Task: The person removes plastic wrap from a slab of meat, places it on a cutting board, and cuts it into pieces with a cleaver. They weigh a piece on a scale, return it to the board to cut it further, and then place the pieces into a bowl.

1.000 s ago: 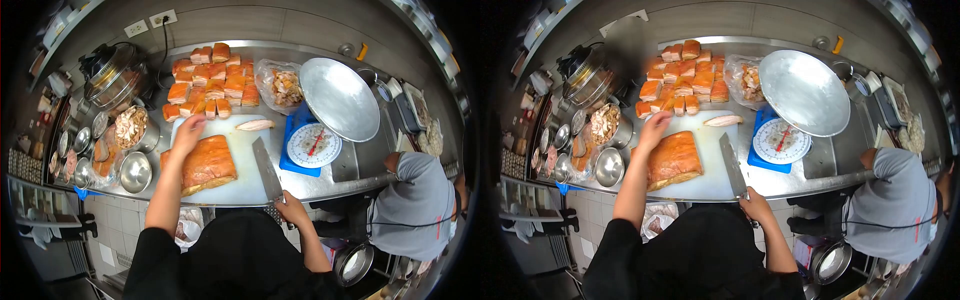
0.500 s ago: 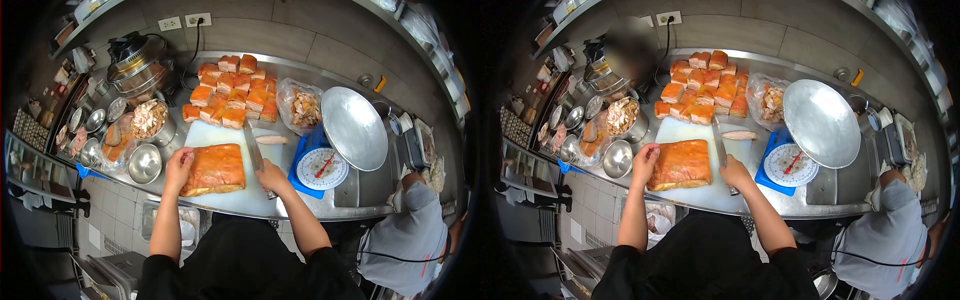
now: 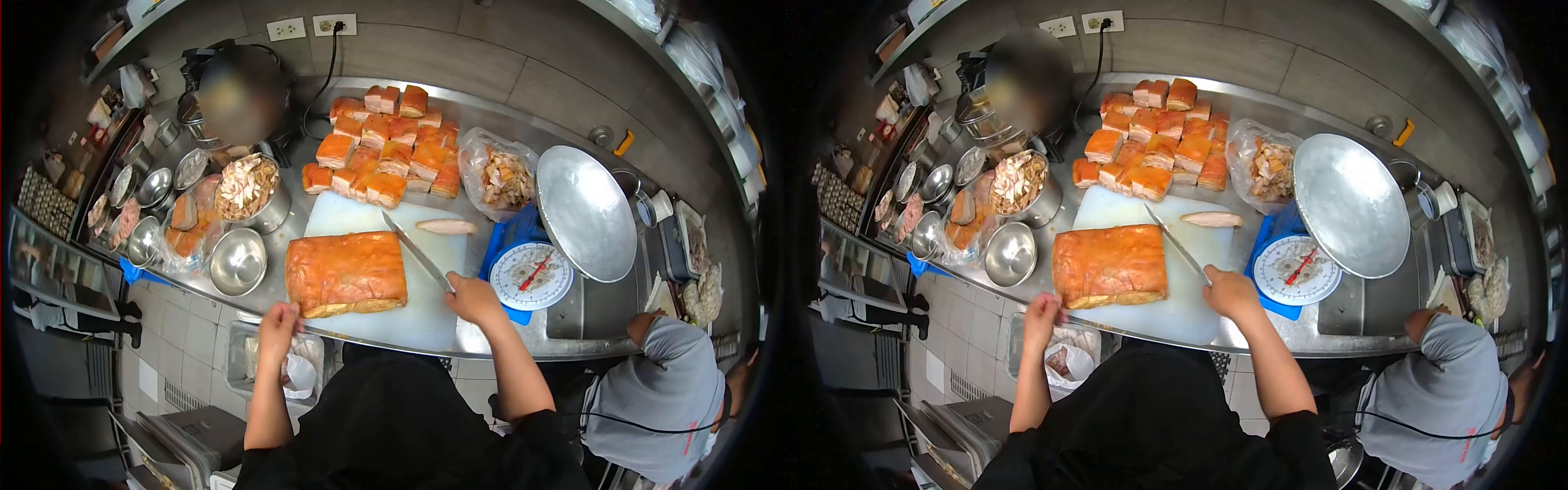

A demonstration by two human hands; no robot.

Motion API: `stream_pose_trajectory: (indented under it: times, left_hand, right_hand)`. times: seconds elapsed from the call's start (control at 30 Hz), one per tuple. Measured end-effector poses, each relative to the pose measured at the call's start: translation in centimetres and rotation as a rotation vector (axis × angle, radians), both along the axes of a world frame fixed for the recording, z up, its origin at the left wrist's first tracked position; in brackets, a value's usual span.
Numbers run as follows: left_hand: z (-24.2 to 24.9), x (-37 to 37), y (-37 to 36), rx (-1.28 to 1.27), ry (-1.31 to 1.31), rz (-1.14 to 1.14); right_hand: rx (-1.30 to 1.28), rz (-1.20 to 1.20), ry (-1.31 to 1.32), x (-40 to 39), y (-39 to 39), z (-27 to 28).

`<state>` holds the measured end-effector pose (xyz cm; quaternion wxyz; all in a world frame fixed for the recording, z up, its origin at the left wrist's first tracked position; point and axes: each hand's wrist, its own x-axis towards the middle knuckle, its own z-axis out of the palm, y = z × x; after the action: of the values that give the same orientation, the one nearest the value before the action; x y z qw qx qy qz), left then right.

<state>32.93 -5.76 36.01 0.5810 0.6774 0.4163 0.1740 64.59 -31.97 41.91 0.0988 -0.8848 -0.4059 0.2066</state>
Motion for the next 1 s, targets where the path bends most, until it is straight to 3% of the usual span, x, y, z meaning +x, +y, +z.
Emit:
stream_pose_trajectory:
  times: [0.03,0.07,0.13,0.3,0.43,0.5,0.63,0.7,0.83,0.9,1.0]
  left_hand:
    - [0.4,-0.3,-0.7,-0.238,0.132,-0.087]
    - [0.6,-0.1,-1.5,-0.239,0.128,-0.082]
    - [0.7,0.5,-3.2,-0.550,0.111,-0.121]
    - [-1.4,1.3,-2.6,-0.656,-0.159,-0.009]
    - [-2.6,2.1,1.0,-0.535,-0.092,0.061]
    - [-4.4,3.1,4.1,-0.306,-0.046,0.076]
    - [0.3,7.8,7.8,-0.058,0.195,0.054]
    - [-0.3,9.7,10.0,0.184,0.192,-0.053]
    - [2.5,13.8,10.4,0.142,0.162,-0.210]
    - [0.6,15.8,11.4,0.327,0.224,-0.442]
    - [-2.5,18.3,11.8,0.461,0.274,-0.524]
  right_hand:
    - [-0.001,0.003,-0.002,0.5,0.1,0.6]
    - [-0.051,0.072,-0.030,1.2,0.4,1.6]
    - [-0.136,0.176,-0.075,1.9,1.0,4.1]
    - [-0.321,0.295,-0.083,2.4,1.8,7.7]
    - [-0.349,0.329,-0.014,1.8,-0.2,7.8]
    - [-0.331,0.362,0.022,0.6,-1.6,7.5]
    - [-0.328,0.327,0.187,-2.9,-4.2,6.9]
    - [-0.295,0.326,0.262,-4.5,-5.5,5.6]
    - [-0.197,0.288,0.346,-7.4,-7.2,3.5]
    - [-0.151,0.253,0.385,-8.1,-7.7,3.8]
    - [-0.048,-0.024,0.430,-8.8,-9.8,5.0]
